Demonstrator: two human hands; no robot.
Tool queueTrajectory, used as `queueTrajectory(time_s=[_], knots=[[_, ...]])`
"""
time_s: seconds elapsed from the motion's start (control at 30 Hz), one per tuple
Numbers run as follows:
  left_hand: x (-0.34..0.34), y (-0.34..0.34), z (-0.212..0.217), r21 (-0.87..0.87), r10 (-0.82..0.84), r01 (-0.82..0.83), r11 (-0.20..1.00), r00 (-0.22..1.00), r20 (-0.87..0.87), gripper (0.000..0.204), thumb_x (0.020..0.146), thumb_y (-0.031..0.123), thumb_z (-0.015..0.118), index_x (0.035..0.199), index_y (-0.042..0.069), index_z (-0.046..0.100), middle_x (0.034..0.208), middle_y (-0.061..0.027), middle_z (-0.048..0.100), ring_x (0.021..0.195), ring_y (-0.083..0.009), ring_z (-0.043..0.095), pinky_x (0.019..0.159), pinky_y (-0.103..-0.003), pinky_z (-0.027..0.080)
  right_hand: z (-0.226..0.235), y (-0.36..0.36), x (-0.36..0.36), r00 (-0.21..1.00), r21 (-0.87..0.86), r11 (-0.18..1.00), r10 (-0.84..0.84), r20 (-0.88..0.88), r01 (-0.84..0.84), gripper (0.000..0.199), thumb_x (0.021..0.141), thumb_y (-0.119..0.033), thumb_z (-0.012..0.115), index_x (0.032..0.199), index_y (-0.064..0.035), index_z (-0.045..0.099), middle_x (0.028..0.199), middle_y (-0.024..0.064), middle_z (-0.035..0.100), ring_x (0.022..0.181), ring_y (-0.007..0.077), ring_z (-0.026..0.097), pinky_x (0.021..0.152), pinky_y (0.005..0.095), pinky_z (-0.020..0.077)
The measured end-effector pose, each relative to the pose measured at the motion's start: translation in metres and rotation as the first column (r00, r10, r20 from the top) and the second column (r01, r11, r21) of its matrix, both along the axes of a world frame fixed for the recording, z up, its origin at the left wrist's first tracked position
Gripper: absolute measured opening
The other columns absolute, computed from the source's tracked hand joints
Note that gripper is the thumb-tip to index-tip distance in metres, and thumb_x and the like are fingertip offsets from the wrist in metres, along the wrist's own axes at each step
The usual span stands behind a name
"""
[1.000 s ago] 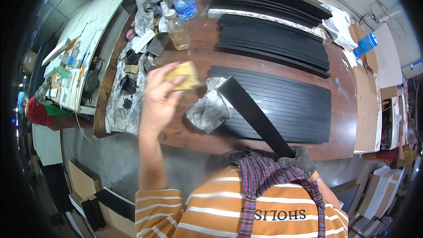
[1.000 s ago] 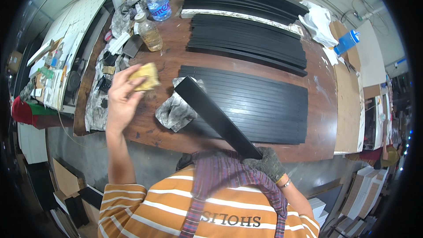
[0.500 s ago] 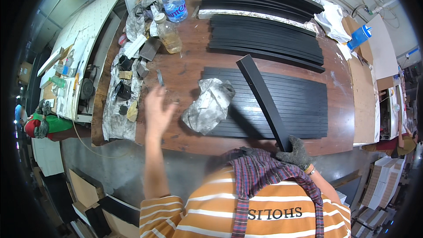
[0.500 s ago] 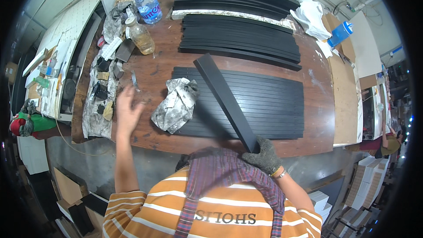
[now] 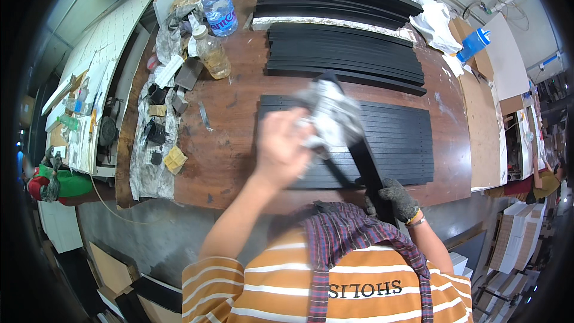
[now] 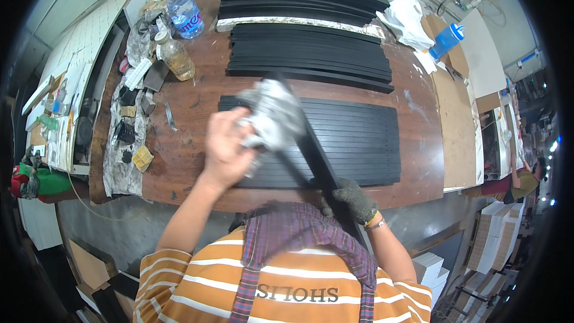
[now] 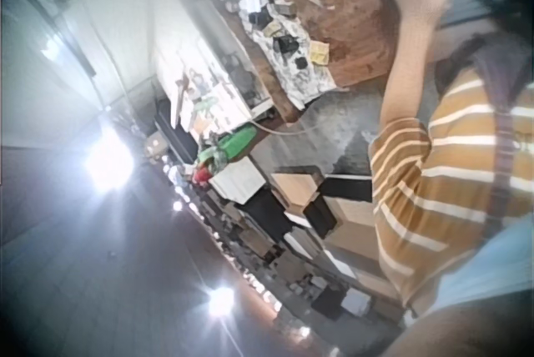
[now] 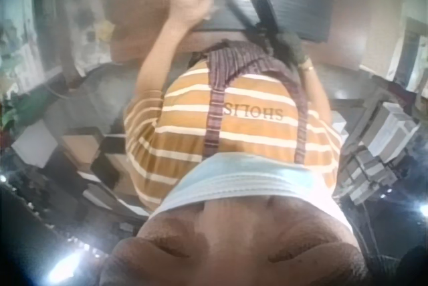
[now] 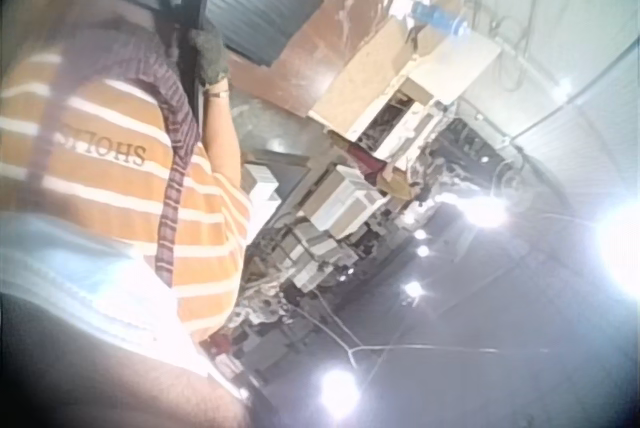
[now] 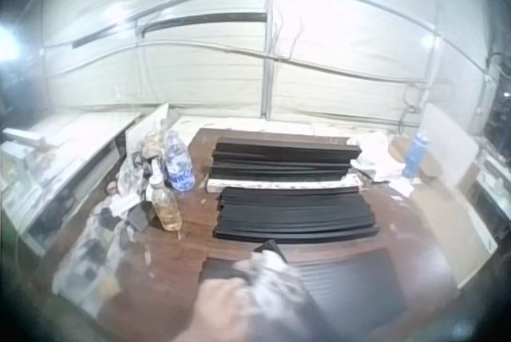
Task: The person wipes long black plastic slats with a cloth and a yellow sponge on a wooden workbench. They handle the slats one at a time, wiping both sides and stacking them on the table.
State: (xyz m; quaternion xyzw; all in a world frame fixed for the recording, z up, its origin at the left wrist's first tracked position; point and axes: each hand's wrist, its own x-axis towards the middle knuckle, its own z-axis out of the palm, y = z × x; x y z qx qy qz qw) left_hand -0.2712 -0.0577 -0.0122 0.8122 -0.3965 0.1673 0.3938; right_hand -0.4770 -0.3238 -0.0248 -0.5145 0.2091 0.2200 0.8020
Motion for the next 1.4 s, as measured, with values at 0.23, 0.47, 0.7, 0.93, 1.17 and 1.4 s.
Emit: queueTrajectory(time_s=[0.23,0.47,0.7,0.93,1.17,1.4], knots=[[0.079,-0.021,-0.018,-0.052,0.135,-0.135,0.989,0.991,-0.002,0.035,0.082,0.005,0.064,0.116,0.008,0.069,0.120,-0.0115,0.070,0.117,-0.0296,0.064,0.110,-0.053,0.042,-0.021,-0.002,-0.002,0.903,-0.600,0.763,0.403,0.149,-0.242,0.033,0.098,-0.028,0.061,0.112,0.0007,0.070,0.097,0.0124,0.075,0.078,0.0220,0.068,0.072,0.0359,0.0528],[0.102,0.103,-0.113,-0.153,0.468,-0.557,0.817,0.793,-0.390,0.026,0.088,0.003,0.063,0.113,-0.002,0.069,0.098,-0.0203,0.072,0.090,-0.0334,0.071,0.083,-0.040,0.053,0.008,-0.039,0.025,0.874,-0.740,0.660,0.428,0.231,-0.128,0.039,0.089,-0.028,0.075,0.115,-0.0004,0.069,0.105,0.0163,0.072,0.091,0.0283,0.066,0.084,0.0384,0.0536],[0.047,0.106,-0.165,0.158,0.551,-0.532,0.832,0.824,-0.129,0.041,0.084,0.007,0.064,0.125,0.000,0.061,0.125,-0.0176,0.061,0.116,-0.0400,0.058,0.099,-0.045,0.049,0.026,-0.074,0.152,0.871,-0.990,0.143,0.486,0.067,-0.004,0.042,0.081,-0.031,0.079,0.112,-0.0041,0.073,0.112,0.0140,0.070,0.105,0.0327,0.067,0.089,0.0419,0.0529],[0.049,0.101,-0.160,0.152,0.580,-0.561,0.814,0.802,-0.145,0.040,0.082,0.007,0.063,0.122,0.000,0.060,0.121,-0.0178,0.062,0.113,-0.0402,0.059,0.096,-0.047,0.050,-0.019,-0.087,0.254,0.785,-0.967,-0.241,0.613,-0.088,0.080,0.027,0.081,-0.023,0.072,0.106,-0.0141,0.075,0.108,0.0124,0.065,0.106,0.0330,0.064,0.091,0.0454,0.0521],[0.047,0.097,-0.155,0.153,0.599,-0.580,0.800,0.789,-0.138,0.042,0.079,0.007,0.063,0.121,0.001,0.061,0.119,-0.0180,0.062,0.112,-0.0404,0.060,0.096,-0.047,0.050,-0.053,-0.084,0.282,0.816,-0.948,-0.308,0.567,-0.112,0.084,0.025,0.083,-0.021,0.069,0.107,-0.0140,0.075,0.110,0.0113,0.065,0.107,0.0322,0.063,0.092,0.0455,0.0525],[0.047,0.098,-0.157,0.167,0.597,-0.577,0.800,0.793,-0.123,0.043,0.079,0.006,0.061,0.122,0.001,0.060,0.120,-0.0180,0.062,0.112,-0.0406,0.060,0.097,-0.047,0.050,-0.052,-0.103,0.245,0.874,-0.998,0.038,0.486,-0.030,-0.056,0.032,0.086,-0.036,0.074,0.106,-0.0117,0.077,0.118,0.0112,0.068,0.112,0.0306,0.064,0.097,0.0415,0.0512]])
